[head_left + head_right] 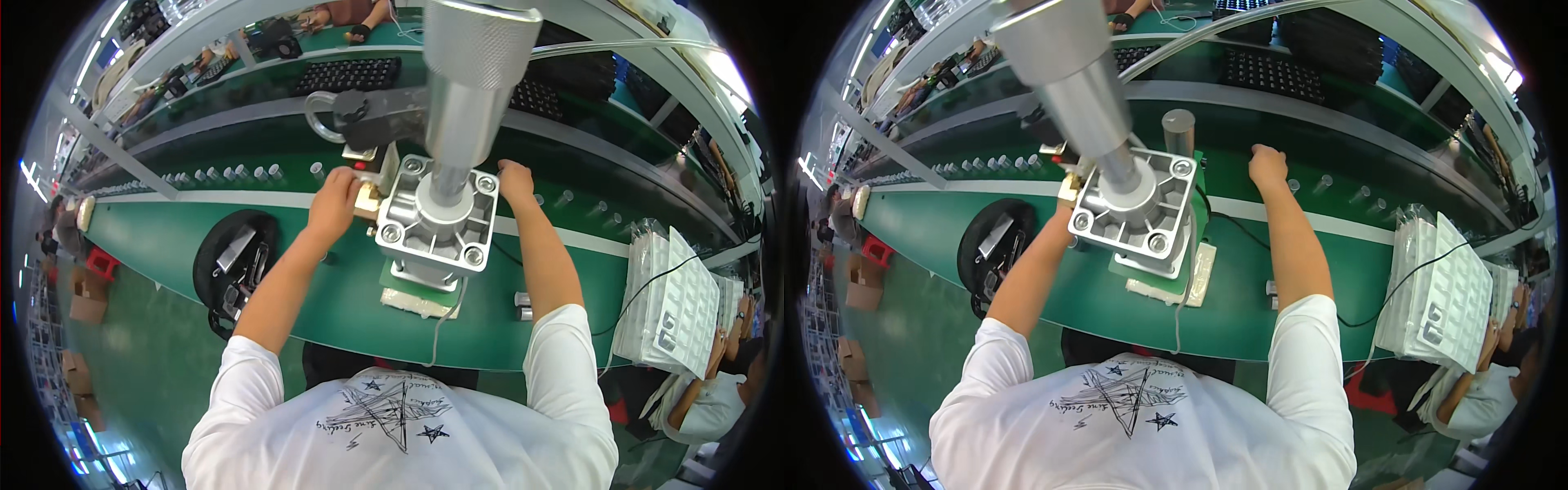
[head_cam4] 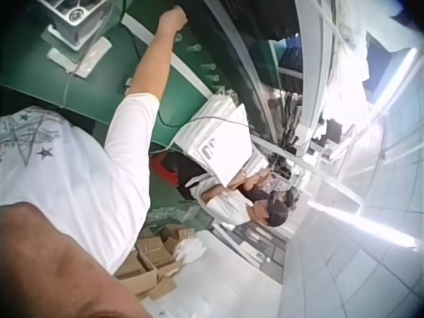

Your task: Assembling small electronics components using a manual press machine on a production line.

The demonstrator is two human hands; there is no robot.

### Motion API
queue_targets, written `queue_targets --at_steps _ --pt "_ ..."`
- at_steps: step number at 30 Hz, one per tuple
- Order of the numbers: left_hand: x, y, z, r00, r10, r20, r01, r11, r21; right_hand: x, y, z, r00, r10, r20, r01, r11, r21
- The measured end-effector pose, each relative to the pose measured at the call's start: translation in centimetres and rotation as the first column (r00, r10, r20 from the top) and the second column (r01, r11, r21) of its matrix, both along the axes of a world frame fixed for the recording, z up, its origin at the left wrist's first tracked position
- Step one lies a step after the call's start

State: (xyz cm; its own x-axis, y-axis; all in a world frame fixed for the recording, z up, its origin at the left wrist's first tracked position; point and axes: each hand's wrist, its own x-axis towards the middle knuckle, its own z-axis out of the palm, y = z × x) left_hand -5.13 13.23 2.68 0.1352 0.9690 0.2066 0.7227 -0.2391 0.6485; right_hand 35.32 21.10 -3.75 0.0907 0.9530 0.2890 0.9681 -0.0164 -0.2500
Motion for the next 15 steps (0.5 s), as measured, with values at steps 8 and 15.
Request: queue_targets --at_steps 8,15 --pt "0.6 -12.5 0.6 0.941 0.063 0.332 -0.075 0.997 0.024 -6.3 -14.5 10.8 0.806 0.220 -0.550 -0.329 0.938 -0.108" --pt "4.1 -14.3 -1.0 0.927 -0.293 0.234 0.240 0.943 0.231 -13.6 -23.5 8.5 0.658 0.222 -0.719 -0.469 0.869 -0.160"
